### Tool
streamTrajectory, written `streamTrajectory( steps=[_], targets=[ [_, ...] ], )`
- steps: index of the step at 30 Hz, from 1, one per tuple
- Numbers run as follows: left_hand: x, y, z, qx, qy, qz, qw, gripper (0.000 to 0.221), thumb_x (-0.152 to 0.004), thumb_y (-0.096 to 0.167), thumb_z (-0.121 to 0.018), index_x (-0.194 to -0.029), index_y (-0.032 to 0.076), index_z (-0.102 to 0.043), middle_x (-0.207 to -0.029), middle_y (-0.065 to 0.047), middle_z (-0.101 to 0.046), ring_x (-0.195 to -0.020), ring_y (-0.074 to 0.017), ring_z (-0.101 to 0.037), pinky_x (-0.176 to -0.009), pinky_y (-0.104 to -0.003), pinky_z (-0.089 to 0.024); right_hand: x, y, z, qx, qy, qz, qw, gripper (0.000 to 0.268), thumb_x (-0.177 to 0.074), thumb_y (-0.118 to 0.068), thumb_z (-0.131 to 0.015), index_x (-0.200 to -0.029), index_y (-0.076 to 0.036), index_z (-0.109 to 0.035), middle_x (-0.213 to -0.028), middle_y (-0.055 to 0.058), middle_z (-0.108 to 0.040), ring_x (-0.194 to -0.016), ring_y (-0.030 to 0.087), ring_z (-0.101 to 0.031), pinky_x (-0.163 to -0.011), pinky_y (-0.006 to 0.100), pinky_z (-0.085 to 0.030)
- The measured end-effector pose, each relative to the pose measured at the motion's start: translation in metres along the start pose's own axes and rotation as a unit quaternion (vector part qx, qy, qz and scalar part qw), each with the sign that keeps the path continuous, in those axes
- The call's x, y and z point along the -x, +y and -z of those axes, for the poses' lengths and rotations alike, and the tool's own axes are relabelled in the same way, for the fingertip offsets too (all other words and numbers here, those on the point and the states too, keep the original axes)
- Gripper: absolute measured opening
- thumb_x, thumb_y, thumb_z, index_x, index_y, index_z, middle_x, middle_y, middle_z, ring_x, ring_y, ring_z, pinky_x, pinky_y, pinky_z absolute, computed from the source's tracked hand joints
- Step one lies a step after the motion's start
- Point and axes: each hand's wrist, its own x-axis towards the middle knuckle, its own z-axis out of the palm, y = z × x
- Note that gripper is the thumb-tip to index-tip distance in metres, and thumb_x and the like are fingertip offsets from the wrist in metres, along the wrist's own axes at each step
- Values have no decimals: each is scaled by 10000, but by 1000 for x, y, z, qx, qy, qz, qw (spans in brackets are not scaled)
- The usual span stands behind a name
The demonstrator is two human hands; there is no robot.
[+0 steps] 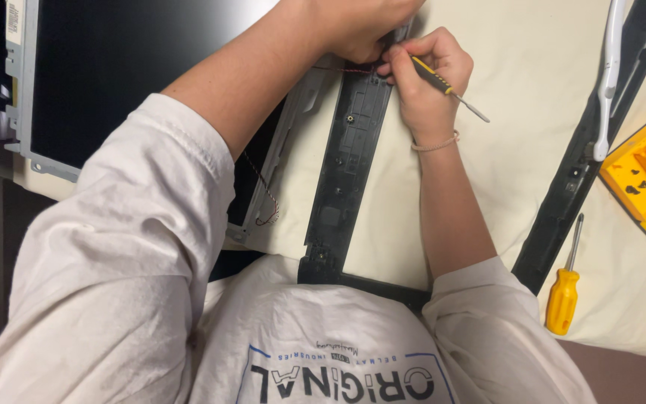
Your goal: The person disassembles a computer monitor by prying off the bezel and internal components using a spudger and screwdriver, then cleans the bezel frame with a toothbrush before reassembling the internal components and securing them with a screwdriver.
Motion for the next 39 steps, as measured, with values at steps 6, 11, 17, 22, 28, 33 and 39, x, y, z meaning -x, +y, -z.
streamTrajectory(
  steps=[6,11,17,22,28,33,39],
  targets=[
    [-8,-8,-10,150,-109,10,983,336,-822,266,-782,-986,66,-567,-678,-57,-602,-533,-249,-571,-459,-397,-432,0,-2,1,0,-11,-12,1000,174,-954,-3,-685,-853,-32,-546,-787,161,-714,-677,202,-766,-586,234,-598],
    [-13,-7,-10,134,-144,-6,980,298,-811,220,-769,-953,55,-567,-656,-61,-605,-513,-259,-580,-445,-392,-425,0,-6,1,12,-27,-23,999,183,-968,3,-660,-883,-48,-506,-814,151,-699,-712,193,-773,-618,235,-611],
    [-11,-11,-33,239,-136,-26,961,204,-854,180,-711,-751,121,-546,-569,-30,-535,-465,-204,-487,-427,-381,-363,2,-11,0,7,-32,0,999,201,-975,14,-660,-874,-47,-498,-796,148,-698,-734,191,-770,-689,249,-618],
    [1,-13,-26,424,-150,24,893,114,-897,153,-628,-808,162,-698,-731,13,-672,-620,-158,-610,-559,-305,-462,4,-13,1,-97,-18,100,990,106,-1023,39,-554,-977,23,-460,-904,196,-578,-809,316,-721,-676,391,-676],
    [8,-28,-52,292,-141,139,936,310,-921,316,-664,-965,25,-569,-785,-122,-602,-614,-315,-559,-541,-471,-424,-2,-12,0,-88,96,29,991,90,-968,-67,-578,-966,-39,-493,-773,151,-620,-567,266,-666,-549,314,-549],
    [22,49,88,-60,-42,226,971,766,-725,730,-774,-1081,65,-641,-952,-67,-692,-811,-261,-671,-627,-423,-491,-3,-10,0,-81,130,21,988,138,-966,3,-581,-963,-91,-481,-739,31,-484,-510,112,-476,-480,230,-367],
    [0,88,66,-80,61,382,919,418,-821,263,-648,-1091,-47,-722,-1001,-137,-688,-1277,-356,-539,-1181,-606,-164,2,-8,6,-59,166,-30,984,155,-873,-6,-630,-989,-81,-561,-754,30,-543,-578,97,-520,-528,227,-473]
  ],
)
